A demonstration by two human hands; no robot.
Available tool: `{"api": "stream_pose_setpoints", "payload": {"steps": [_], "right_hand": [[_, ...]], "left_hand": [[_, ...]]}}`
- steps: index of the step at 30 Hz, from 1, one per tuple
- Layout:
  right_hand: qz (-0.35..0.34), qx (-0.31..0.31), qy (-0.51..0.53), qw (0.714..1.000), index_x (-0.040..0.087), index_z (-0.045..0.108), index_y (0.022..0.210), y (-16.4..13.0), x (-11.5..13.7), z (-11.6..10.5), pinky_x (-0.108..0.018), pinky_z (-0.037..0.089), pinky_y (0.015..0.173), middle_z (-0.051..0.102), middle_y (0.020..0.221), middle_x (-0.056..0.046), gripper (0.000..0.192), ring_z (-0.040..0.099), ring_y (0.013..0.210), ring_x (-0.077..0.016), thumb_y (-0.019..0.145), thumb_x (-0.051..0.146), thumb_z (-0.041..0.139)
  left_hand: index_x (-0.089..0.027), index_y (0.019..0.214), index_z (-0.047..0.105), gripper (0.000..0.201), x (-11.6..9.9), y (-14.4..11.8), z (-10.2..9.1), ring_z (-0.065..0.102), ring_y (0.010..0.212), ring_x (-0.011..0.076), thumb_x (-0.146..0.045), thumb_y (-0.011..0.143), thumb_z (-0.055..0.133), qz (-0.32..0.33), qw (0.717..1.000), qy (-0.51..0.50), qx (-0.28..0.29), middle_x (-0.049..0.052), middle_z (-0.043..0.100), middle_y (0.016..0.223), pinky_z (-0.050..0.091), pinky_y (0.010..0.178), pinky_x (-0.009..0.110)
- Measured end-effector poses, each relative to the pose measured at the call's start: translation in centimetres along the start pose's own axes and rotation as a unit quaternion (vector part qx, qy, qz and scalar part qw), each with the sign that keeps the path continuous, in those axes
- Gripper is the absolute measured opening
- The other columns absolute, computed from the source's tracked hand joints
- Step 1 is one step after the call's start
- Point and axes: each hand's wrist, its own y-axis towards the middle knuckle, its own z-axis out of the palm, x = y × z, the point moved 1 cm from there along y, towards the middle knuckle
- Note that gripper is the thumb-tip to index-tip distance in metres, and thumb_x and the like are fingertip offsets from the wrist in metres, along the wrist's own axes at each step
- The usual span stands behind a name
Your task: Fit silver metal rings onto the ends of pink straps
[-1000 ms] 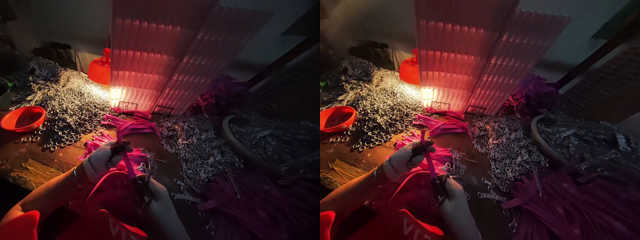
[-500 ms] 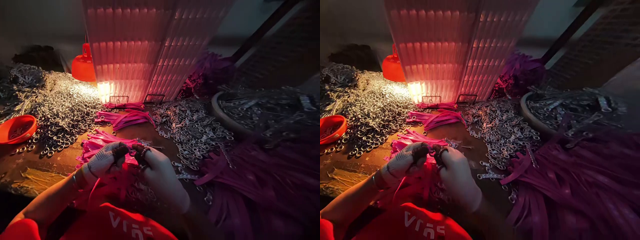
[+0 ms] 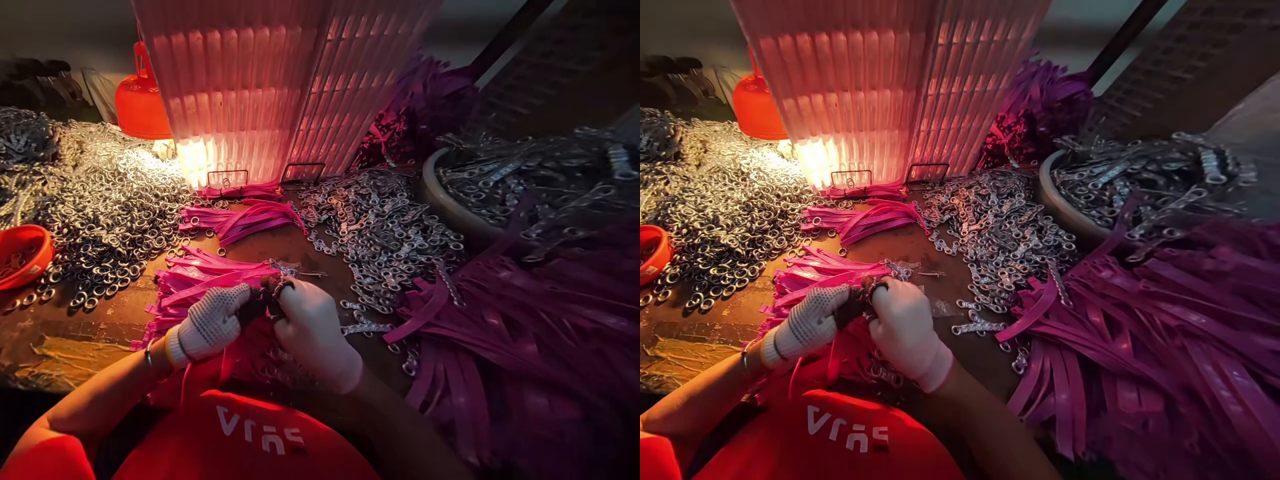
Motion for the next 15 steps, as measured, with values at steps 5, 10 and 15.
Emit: {"api": "stream_pose_setpoints", "payload": {"steps": [5, 10, 15], "right_hand": [[0.014, 0.161, 0.027, 0.986, 0.018, 0.063, 0.087, 0.7, -0.4, -0.9, -0.03, 0.032, 0.062, 0.068, 0.084, -0.009, 0.027, 0.057, 0.072, -0.0206, 0.067, 0.007, 0.047], [0.015, 0.234, -0.036, 0.972, 0.013, 0.063, 0.089, 0.7, -0.1, -0.4, -0.032, 0.023, 0.056, 0.07, 0.075, -0.011, 0.025, 0.06, 0.064, -0.0213, 0.069, 0.008, 0.048], [-0.069, 0.196, -0.074, 0.975, 0.013, 0.062, 0.082, -0.7, 0.2, 1.2, -0.034, 0.015, 0.051, 0.067, 0.064, -0.012, 0.016, 0.06, 0.056, -0.0219, 0.073, 0.011, 0.049]], "left_hand": [[-0.014, 0.074, 0.065, 0.031, 0.5, 0.1, -0.1, 0.05, 0.064, 0.013, -0.037, 0.092, 0.054, 0.067, 0.992, 0.107, -0.002, 0.002, 0.061, 0.067, 0.037, 0.059, 0.024], [-0.015, 0.081, 0.067, 0.021, 2.2, -0.1, 0.1, 0.059, 0.072, 0.0171, -0.023, 0.091, 0.051, 0.113, 0.97, 0.214, -0.015, 0.005, 0.07, 0.079, 0.041, 0.066, 0.028], [-0.016, 0.075, 0.065, 0.022, 2.7, 0.2, 0.7, 0.058, 0.066, 0.016, -0.019, 0.09, 0.049, 0.117, 0.963, 0.242, 0.02, 0.003, 0.069, 0.072, 0.04, 0.061, 0.028]]}}
